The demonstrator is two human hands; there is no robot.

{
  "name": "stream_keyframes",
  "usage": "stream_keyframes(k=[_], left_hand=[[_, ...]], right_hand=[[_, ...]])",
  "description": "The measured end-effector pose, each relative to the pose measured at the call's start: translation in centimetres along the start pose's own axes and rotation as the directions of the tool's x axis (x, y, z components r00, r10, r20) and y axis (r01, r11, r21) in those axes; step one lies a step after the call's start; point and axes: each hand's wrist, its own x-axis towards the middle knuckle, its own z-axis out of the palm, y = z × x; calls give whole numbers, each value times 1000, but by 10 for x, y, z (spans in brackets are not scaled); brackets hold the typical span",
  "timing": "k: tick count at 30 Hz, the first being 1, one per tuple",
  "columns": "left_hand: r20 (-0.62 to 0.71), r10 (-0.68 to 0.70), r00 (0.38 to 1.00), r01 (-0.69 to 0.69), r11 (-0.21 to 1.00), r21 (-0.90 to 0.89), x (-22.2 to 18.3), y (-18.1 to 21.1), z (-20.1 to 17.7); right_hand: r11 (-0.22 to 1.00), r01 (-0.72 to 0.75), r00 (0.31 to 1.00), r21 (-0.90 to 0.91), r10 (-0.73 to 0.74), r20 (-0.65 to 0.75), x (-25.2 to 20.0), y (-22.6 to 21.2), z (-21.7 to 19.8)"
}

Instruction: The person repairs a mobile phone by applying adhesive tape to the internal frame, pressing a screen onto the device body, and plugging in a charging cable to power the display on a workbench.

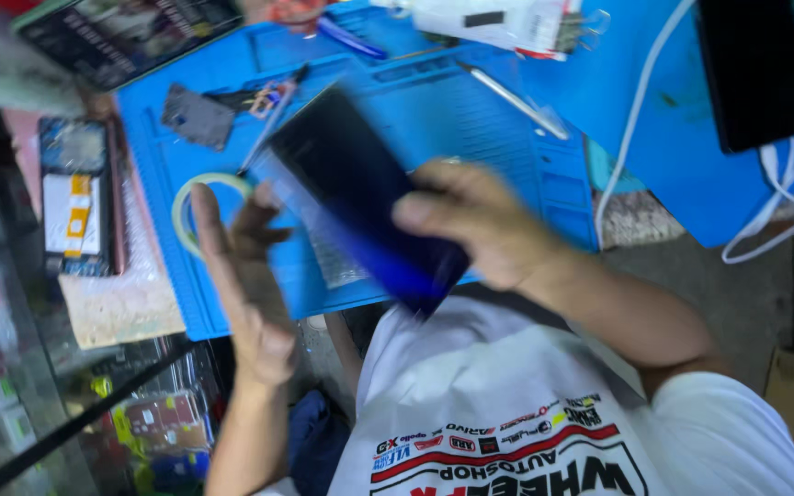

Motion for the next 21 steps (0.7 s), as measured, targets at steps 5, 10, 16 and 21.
stream_keyframes(k=[5, 10, 16, 21], left_hand=[[8, -313, 950, 212, 624, -752, -28, 17, 47], [180, -595, 783, 327, 147, -934, -20, 50, 42], [444, -596, 669, 500, -82, -862, 3, -1, 51], [54, -543, 838, 459, 648, -608, -51, 10, 39]], right_hand=[[998, -61, 971, 17, 55, 234, -8, 46, 40], [16, 846, 406, -533, -668, 624, -23, 24, -4], [-390, 703, 379, -594, -502, 778, -33, -11, 22], [-282, 669, 513, -688, -494, 702, -35, -33, 21]])
